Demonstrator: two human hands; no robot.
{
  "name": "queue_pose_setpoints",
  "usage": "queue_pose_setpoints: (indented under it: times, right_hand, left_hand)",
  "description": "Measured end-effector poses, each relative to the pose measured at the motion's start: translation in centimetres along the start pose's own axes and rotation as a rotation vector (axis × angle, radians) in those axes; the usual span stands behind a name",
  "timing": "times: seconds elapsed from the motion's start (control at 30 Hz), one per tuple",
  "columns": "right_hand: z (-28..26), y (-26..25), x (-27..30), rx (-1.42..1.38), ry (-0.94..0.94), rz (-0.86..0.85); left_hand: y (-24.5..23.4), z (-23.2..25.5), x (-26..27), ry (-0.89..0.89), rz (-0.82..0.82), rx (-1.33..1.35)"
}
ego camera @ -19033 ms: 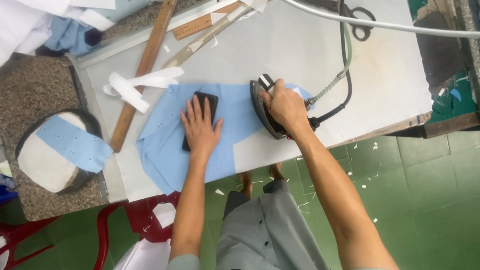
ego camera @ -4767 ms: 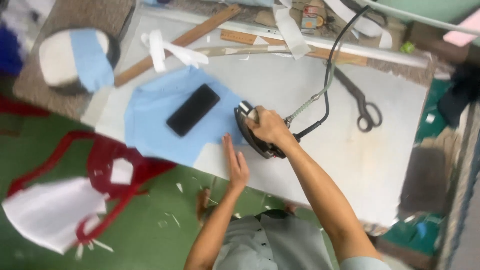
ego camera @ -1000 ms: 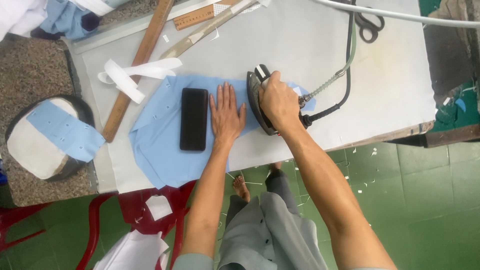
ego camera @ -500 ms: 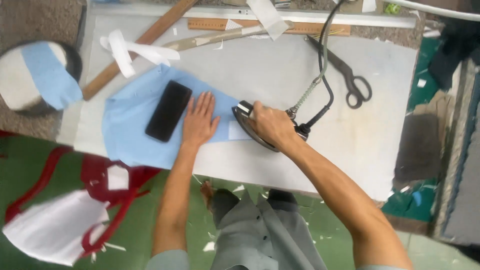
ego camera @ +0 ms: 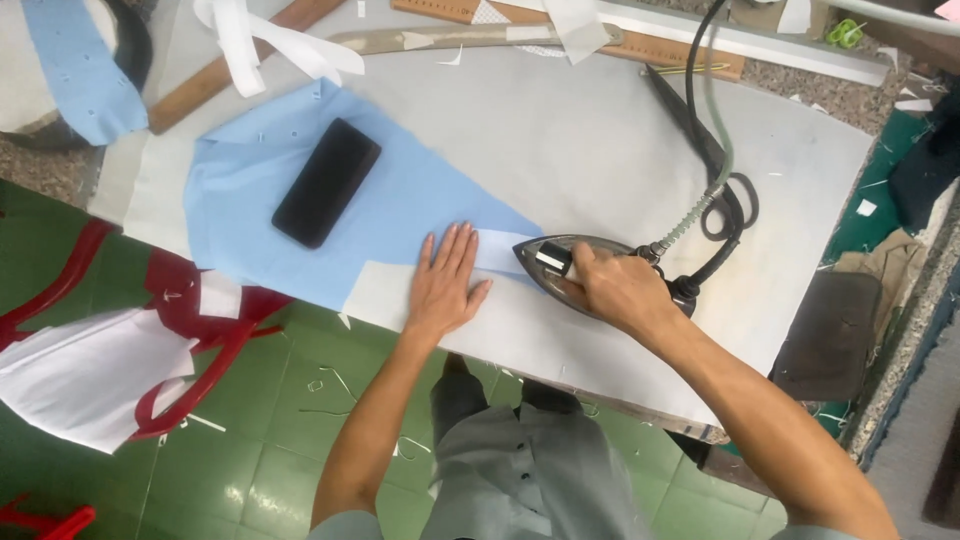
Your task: The person irons a light blue shirt on a white worktable using a steam iron. They repeatedly smooth the fabric, place a black smartphone on the shirt to hold it flat, and iron over the phone and surrounding areas.
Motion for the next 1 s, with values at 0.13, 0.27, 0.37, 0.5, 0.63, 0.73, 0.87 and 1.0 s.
queue_pose_setpoints:
  times: [0.13, 0.27, 0.37, 0.5, 0.63, 0.73, 0.87, 1.0]
  right_hand:
    - [-0.5, -0.8, 0.1, -0.027, 0.039, -0.012]
    - [-0.7, -0.9, -0.1, -0.047, 0.049, -0.035]
    - [-0.5, -0.6, -0.2, -0.067, 0.071, -0.055]
    - [0.0, 0.0, -0.1, -0.038, 0.09, -0.032]
    - [-0.3, 0.4, -0.6, 0.007, 0.079, -0.017]
    - [-1.1, 0.3, -1.8, 0.009, 0.068, -0.003]
    - [-3.7, 0.2, -4.2, 0.084, -0.024, 0.022]
    - [-6.6, 0.3, -6.6, 0.165, -0.142, 0.048]
  left_hand:
    - [-0.4, 0.0, 0.0, 0.0, -0.016, 0.008]
    - [-0.7, 0.0, -0.1, -0.011, -0.043, 0.003]
    - [-0.8, -0.1, 0.0, -0.014, -0.062, 0.006]
    - [-0.7, -0.1, 0.1, -0.014, -0.084, 0.03]
    - [-0.2, -1.1, 0.1, -0.025, -0.043, 0.081]
    - [-1.6, -5.3, -0.6, -0.082, 0.083, 0.046]
    - [-4.8, -14.4, -1.3, -0.312, 0.254, -0.148]
    - [-4.3, -19.1, -0.3, -0.332, 0.118, -0.15]
Point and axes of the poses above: each hand's wrist, its own x-axis away from the middle knuckle, its own y-axis out of the palm, z = x × y, the point moved 4 cm from there along -x, towards the middle knuckle, and after that the axes turned 12 degrees about -x, right-handed, at the moved point
